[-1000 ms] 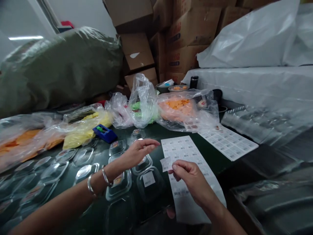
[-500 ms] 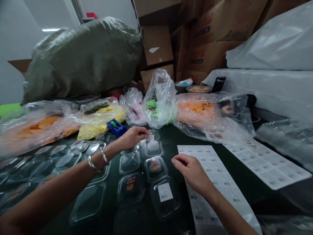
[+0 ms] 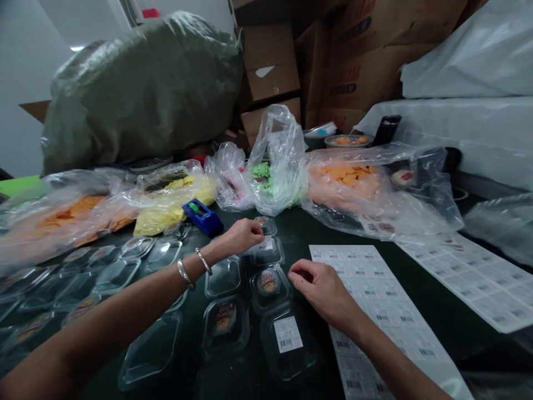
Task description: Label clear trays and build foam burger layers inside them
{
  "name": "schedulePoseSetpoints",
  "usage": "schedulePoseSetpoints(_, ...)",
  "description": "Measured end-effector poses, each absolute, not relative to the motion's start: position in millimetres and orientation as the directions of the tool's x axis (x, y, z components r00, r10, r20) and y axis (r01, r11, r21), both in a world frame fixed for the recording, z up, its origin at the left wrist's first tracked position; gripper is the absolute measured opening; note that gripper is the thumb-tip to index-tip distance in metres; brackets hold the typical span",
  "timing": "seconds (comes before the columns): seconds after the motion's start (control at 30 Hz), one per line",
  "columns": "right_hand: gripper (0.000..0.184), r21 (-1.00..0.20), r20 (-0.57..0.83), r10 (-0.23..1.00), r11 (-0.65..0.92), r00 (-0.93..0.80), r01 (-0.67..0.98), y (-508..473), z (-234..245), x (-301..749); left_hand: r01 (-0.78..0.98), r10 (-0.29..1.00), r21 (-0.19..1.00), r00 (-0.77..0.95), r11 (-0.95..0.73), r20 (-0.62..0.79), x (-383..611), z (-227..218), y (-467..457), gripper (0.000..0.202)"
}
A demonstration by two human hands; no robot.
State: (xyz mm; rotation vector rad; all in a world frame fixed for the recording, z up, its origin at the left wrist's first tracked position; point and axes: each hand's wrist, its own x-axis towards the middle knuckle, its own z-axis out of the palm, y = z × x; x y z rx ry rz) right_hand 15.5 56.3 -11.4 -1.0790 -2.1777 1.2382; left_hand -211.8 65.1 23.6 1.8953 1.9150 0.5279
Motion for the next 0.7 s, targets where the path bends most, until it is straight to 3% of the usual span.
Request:
schedulePoseSetpoints(0.23, 0.026, -0.829, -0.007, 0.788, 0.339, -0.616, 0.444, 54.7, -13.3, 20.3, 0.892, 0.999, 0.45, -0.026, 0.038, -0.034, -212.3, 16.9, 69.9, 0.017)
schedulePoseSetpoints(0.33, 0.023, -0.769, 0.063, 0.781, 0.434, -0.621, 0.468, 55.8, -15.9, 16.2, 0.916, 0.997, 0.395, -0.061, 0.078, -0.056, -210.2, 10.4, 72.1, 0.018)
schedulePoseSetpoints(0.5, 0.027, -0.413, 0.329, 0.631, 0.765, -0.702, 0.494, 68.6, -16.3, -19.6, 0.941, 0.997, 0.33, -0.065, 0.075, -0.04, -209.2, -1.0, 71.3, 0.016)
schedulePoseSetpoints(0.6, 0.027, -0.238, 0.248, 0.569, 0.82, -0.784, 0.52, 77.0, -13.4, -38.4, 0.958, 0.999, 0.28, -0.049, 0.053, -0.02, -209.7, -4.8, 66.2, 0.017)
schedulePoseSetpoints(0.7, 0.026, -0.139, 0.173, 0.545, 0.838, -0.82, 0.527, 81.2, -12.5, -44.8, 0.983, 0.998, 0.182, -0.021, 0.009, 0.063, -206.6, -4.7, 58.2, 0.017)
